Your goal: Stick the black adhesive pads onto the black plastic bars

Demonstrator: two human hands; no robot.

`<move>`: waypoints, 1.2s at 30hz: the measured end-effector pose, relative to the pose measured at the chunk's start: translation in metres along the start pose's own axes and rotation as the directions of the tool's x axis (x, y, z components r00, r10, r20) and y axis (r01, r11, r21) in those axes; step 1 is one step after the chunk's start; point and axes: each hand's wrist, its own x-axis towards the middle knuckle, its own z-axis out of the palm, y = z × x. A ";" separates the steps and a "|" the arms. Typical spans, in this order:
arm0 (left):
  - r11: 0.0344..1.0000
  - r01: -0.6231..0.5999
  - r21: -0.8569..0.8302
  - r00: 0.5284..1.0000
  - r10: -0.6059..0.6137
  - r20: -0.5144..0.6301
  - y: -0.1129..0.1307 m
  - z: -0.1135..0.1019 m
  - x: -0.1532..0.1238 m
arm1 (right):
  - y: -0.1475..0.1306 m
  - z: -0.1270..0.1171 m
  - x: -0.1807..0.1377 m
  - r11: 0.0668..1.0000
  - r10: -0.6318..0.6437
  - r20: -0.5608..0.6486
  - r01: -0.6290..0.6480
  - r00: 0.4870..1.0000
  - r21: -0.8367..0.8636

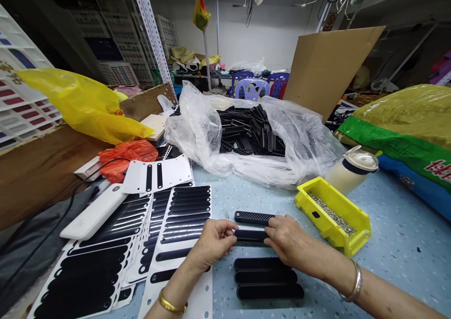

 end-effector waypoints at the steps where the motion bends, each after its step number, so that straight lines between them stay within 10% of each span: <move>1: 1.000 0.003 -0.003 1.000 -0.003 0.005 0.002 0.000 0.000 | 0.000 0.000 0.001 1.000 0.002 0.007 -0.002 1.000 -0.007; 36: 0.999 0.027 0.021 0.991 -0.024 -0.135 0.008 0.011 0.004 | 0.009 -0.012 0.002 0.991 -0.030 0.018 0.028 0.999 0.132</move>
